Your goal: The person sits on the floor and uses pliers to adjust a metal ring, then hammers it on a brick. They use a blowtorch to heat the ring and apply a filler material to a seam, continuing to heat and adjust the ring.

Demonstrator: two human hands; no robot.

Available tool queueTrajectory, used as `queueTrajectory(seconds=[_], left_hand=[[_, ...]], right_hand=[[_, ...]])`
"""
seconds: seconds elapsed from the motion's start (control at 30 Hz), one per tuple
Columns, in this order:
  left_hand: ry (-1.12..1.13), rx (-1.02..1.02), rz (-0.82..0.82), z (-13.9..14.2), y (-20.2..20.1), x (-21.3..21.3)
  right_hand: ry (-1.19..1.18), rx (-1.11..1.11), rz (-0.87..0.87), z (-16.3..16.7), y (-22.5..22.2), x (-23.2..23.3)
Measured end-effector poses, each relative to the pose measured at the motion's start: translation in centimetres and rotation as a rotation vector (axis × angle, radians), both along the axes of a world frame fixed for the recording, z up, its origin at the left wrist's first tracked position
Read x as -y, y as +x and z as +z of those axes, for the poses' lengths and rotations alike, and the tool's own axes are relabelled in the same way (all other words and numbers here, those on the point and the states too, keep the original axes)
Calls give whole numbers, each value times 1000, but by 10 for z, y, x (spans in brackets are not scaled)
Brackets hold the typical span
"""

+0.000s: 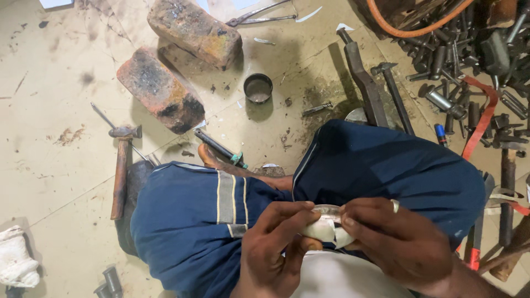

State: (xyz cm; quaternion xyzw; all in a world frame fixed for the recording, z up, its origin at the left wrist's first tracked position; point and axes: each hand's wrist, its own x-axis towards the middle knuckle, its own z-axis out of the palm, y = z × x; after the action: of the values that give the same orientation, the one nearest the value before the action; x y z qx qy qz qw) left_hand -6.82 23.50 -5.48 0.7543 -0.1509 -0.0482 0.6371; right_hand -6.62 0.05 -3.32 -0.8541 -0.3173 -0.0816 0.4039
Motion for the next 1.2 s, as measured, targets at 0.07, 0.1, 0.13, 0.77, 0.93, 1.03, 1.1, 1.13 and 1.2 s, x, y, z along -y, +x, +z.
queueTrajectory(seconds=[0.07, 0.1, 0.13, 0.77, 0.93, 1.03, 1.1, 1.13, 1.2], left_hand=[[-10, 22, -11, 2, -1, 0], [-9, 45, -23, 4, -2, 0], [-7, 68, -34, 5, -4, 0], [37, 228, -11, 19, -15, -3], [52, 263, -34, 22, -13, -7], [57, 233, -55, 21, -15, -7], [105, 224, -22, 19, -17, -5], [130, 219, -7, 17, -18, -4], [82, 191, 28, 11, -19, -1]], right_hand=[[-5, -12, -42, 3, -2, 0], [-8, -20, -63, 5, -4, -1], [-17, -28, -68, 7, -5, -1], [-46, -21, -18, 34, -8, -11], [-36, -37, -51, 32, -11, -14], [-47, -47, -55, 28, -12, -17], [-12, -3, -56, 22, -13, -19], [-17, 17, -67, 20, -13, -20], [-27, 56, -83, 14, -13, -20]])
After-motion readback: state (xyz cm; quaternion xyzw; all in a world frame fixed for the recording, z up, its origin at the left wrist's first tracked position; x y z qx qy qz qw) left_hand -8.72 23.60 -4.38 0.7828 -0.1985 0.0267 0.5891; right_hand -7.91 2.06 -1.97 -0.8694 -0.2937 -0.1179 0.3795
